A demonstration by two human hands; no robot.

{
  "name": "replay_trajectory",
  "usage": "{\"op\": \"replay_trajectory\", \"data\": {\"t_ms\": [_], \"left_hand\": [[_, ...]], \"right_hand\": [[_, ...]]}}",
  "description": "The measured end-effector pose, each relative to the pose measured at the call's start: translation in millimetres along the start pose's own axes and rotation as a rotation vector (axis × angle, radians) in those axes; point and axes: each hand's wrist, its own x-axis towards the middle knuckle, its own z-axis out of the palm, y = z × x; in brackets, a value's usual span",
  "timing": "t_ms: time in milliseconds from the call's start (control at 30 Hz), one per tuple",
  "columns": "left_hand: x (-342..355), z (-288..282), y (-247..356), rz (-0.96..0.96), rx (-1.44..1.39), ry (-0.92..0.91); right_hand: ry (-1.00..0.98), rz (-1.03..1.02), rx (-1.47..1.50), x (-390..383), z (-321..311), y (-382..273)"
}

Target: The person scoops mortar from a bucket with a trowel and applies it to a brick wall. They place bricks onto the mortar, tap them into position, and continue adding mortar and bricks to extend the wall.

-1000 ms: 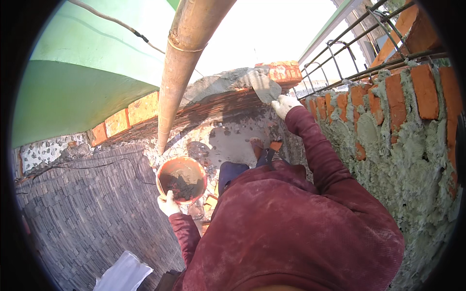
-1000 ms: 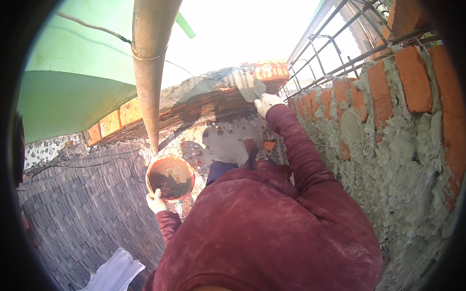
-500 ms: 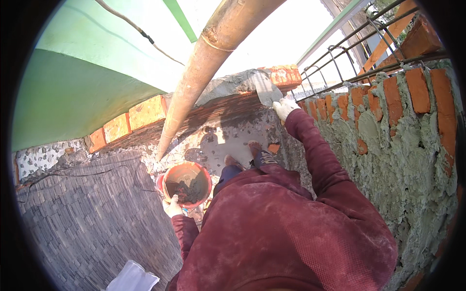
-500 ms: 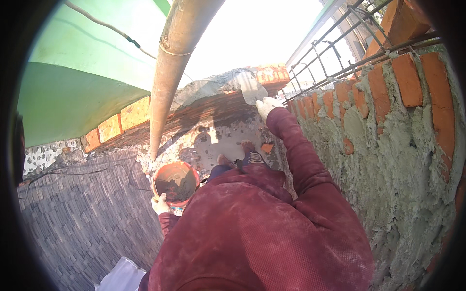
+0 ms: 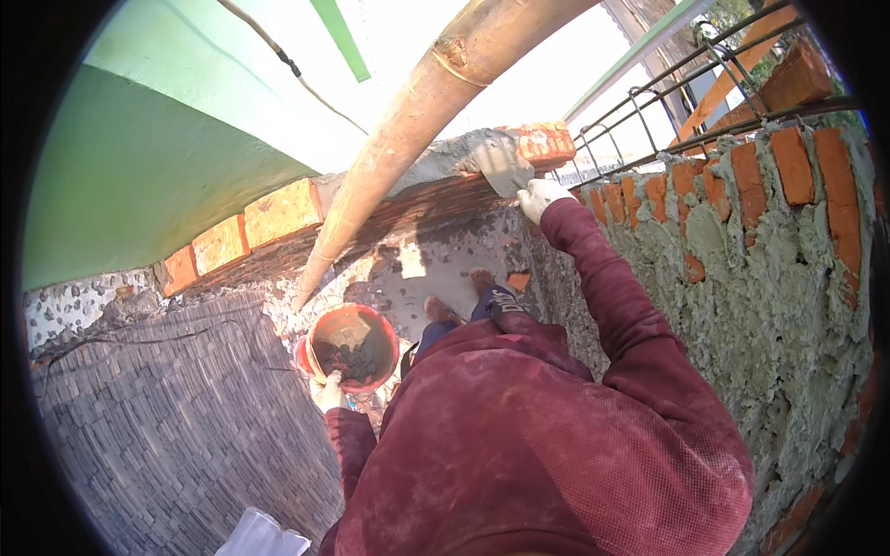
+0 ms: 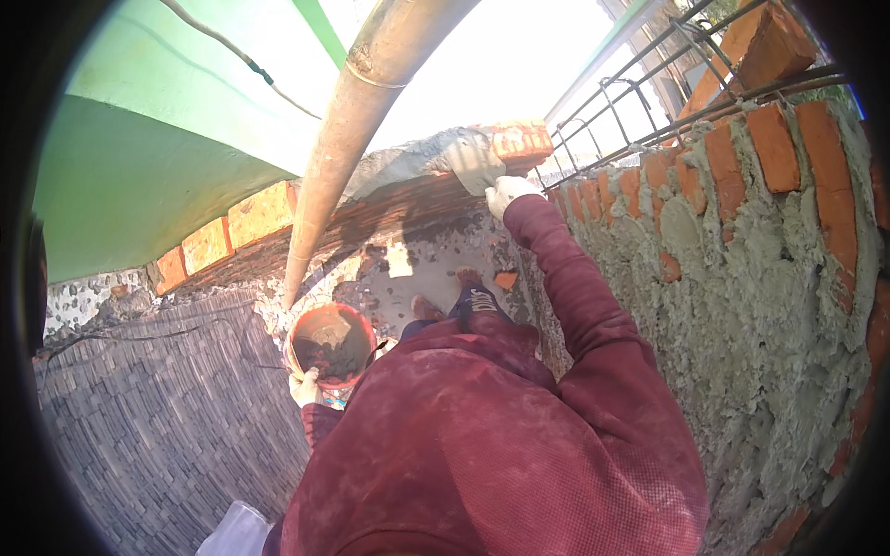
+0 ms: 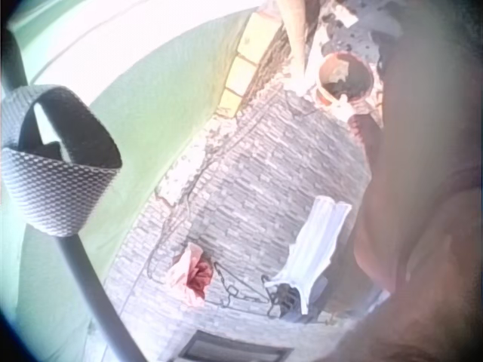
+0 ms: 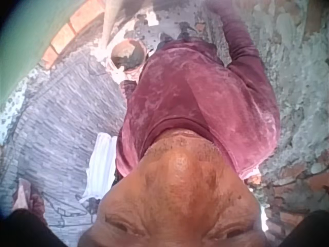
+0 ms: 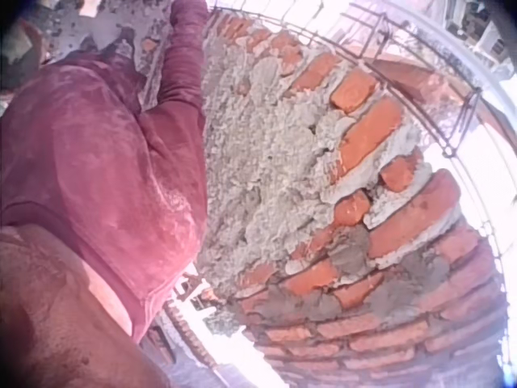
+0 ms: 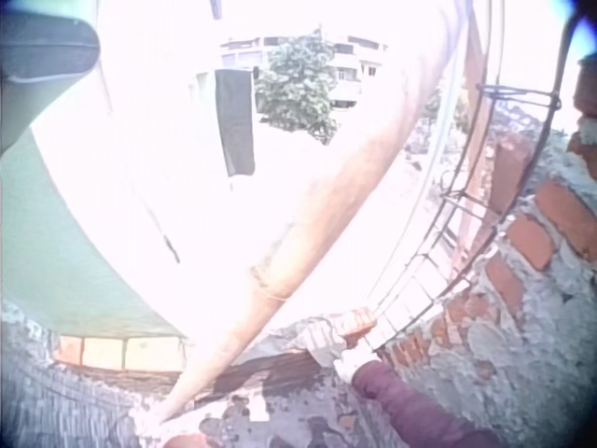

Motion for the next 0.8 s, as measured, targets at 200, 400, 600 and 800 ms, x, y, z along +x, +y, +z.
{"op": "replay_trajectory", "data": {"t_ms": [200, 400, 600, 800], "left_hand": [[-9, -12, -11, -0.035, -0.044, 0.022], [-18, -43, -38, -0.048, 0.016, 0.101], [-62, -49, -42, -0.134, 0.0, 0.205], [-65, -37, -40, -0.097, 0.019, 0.166]], "right_hand": [[0.001, 0.014, 0.005, 12, 6, 23], [-0.091, 0.111, 0.141, -2, -13, 55], [0.428, 0.082, -0.319, -38, -104, 2], [0.382, -0.142, -0.413, 53, -122, -43]]}}
